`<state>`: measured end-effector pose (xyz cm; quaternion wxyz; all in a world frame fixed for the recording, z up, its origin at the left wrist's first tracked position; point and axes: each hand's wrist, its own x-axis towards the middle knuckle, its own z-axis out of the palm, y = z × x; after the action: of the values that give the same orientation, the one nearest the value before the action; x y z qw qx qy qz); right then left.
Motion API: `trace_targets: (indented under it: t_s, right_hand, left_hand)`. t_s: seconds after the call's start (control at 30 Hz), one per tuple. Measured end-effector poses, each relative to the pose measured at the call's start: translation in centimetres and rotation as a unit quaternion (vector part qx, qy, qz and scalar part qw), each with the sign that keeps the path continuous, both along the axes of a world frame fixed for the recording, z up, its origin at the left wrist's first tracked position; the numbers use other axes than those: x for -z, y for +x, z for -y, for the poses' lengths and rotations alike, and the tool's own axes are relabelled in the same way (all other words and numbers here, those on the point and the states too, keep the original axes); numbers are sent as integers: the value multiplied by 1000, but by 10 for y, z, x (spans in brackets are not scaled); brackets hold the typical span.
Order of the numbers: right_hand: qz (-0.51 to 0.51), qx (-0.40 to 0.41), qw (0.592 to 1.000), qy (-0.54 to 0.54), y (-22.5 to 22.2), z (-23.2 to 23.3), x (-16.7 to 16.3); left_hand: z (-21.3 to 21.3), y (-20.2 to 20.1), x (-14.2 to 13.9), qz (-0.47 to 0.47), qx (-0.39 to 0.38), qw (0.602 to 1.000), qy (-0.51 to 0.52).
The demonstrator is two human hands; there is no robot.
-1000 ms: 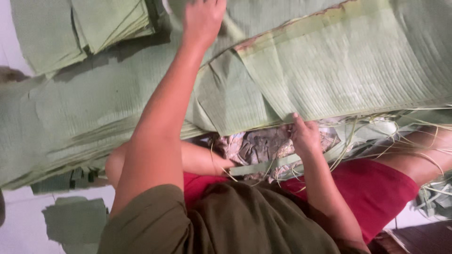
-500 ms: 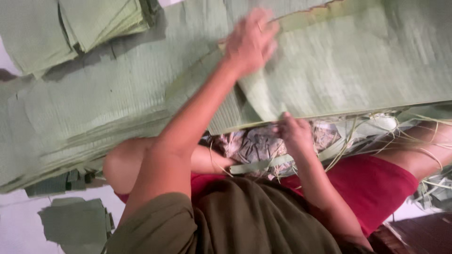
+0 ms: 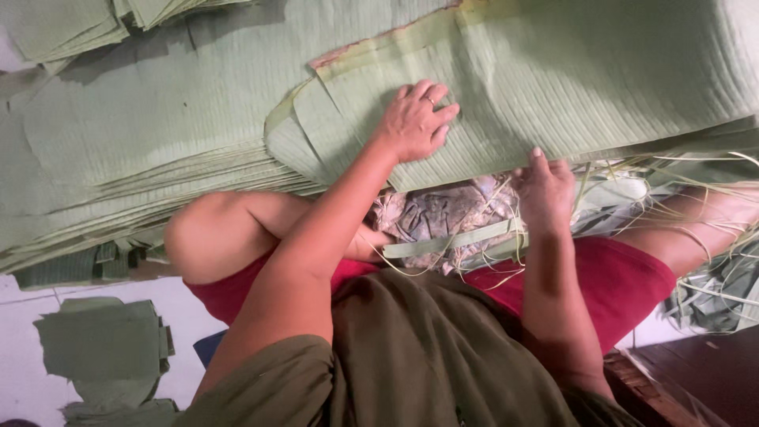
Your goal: The person sits on the floor in front of a large pile of banana leaf pieces. They take individual leaf pieces, fold them in half, smooth them flat by hand, stack the folded pieces into a pile, and occasionally tie stacks together with thin leaf strips.
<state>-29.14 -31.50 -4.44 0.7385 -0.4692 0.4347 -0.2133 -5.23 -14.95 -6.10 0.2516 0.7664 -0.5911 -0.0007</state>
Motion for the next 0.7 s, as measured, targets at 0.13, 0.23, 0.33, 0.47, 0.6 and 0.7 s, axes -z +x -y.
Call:
trace_targets:
  t_s: [0.13,0.23,0.33,0.47,0.6,0.7]
  right_hand:
    - [-58,-26,992,-111,-9,-2,-2]
    - [5,-25,999,-47,-23,-10,-13]
    - [40,-11,999,3,-40,-21,-32]
    - [104,-56,993,-29,-56,-46,-80]
    - [103,11,991,-86,-58,-37,-150]
    - [102,-43,963,-247,-69,-32,-181]
  left_hand:
    - [-1,0,-3,-3,-28,996,85]
    - [-6,1,-9,-41,-52,980,188]
    - [-11,1,-16,6,-79,981,177]
    - [-18,2,-22,-37,-100,955,278]
    - [-25,-1,-23,-63,-116,980,152]
    - [-23,-2,-14,-79,-119,981,129]
